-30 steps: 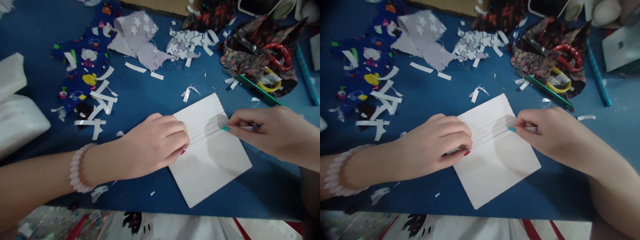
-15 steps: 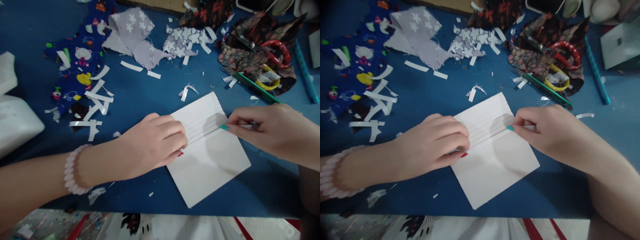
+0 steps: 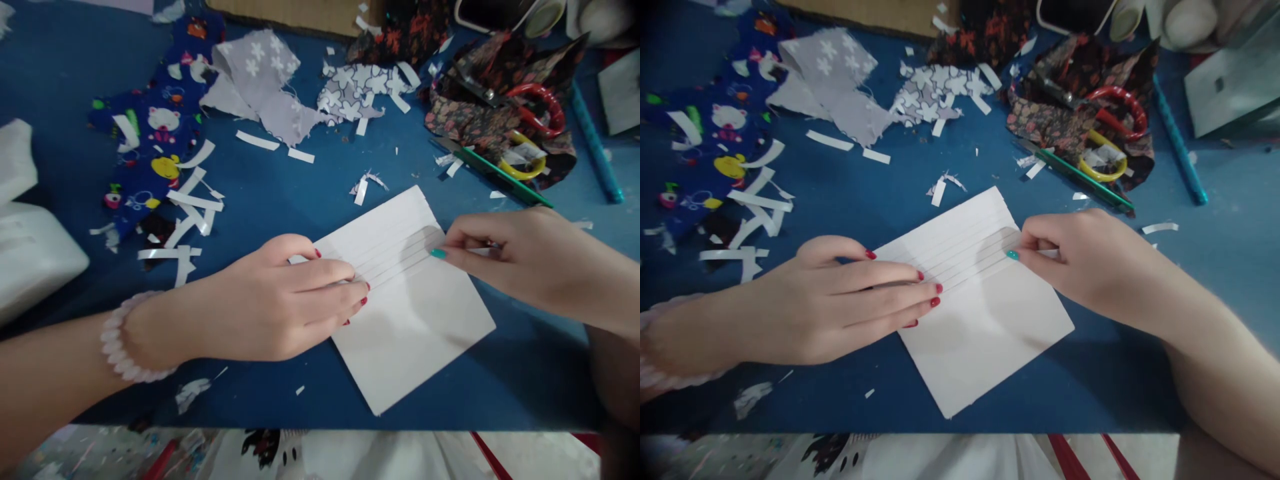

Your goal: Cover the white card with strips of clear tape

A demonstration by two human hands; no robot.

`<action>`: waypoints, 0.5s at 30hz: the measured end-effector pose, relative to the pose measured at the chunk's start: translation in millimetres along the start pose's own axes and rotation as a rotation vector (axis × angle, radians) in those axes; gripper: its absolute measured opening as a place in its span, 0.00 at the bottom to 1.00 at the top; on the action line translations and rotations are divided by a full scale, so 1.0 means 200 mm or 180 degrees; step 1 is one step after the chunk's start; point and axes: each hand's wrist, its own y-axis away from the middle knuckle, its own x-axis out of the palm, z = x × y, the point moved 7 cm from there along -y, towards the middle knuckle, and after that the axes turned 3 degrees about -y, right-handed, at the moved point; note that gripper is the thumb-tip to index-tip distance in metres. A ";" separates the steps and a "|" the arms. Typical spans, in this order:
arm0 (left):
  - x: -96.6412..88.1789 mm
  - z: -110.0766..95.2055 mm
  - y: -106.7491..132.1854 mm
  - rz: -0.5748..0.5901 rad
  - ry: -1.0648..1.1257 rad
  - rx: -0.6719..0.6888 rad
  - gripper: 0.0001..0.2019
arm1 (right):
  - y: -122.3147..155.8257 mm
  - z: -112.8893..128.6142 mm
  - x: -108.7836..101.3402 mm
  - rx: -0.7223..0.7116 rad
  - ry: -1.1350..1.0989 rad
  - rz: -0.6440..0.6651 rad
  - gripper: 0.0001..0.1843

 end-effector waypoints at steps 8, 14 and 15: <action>0.07 0.04 0.02 0.0202 0.0489 -0.0083 0.12 | 0.00 -0.02 0.01 -0.0013 -0.0038 0.0011 0.12; 0.13 0.07 0.02 0.0516 0.0672 -0.0227 0.19 | 0.00 -0.02 0.00 0.0078 0.0020 0.0001 0.13; 0.13 0.07 0.02 0.0527 0.0663 -0.0221 0.20 | 0.00 -0.02 0.00 0.0076 0.0026 0.0017 0.13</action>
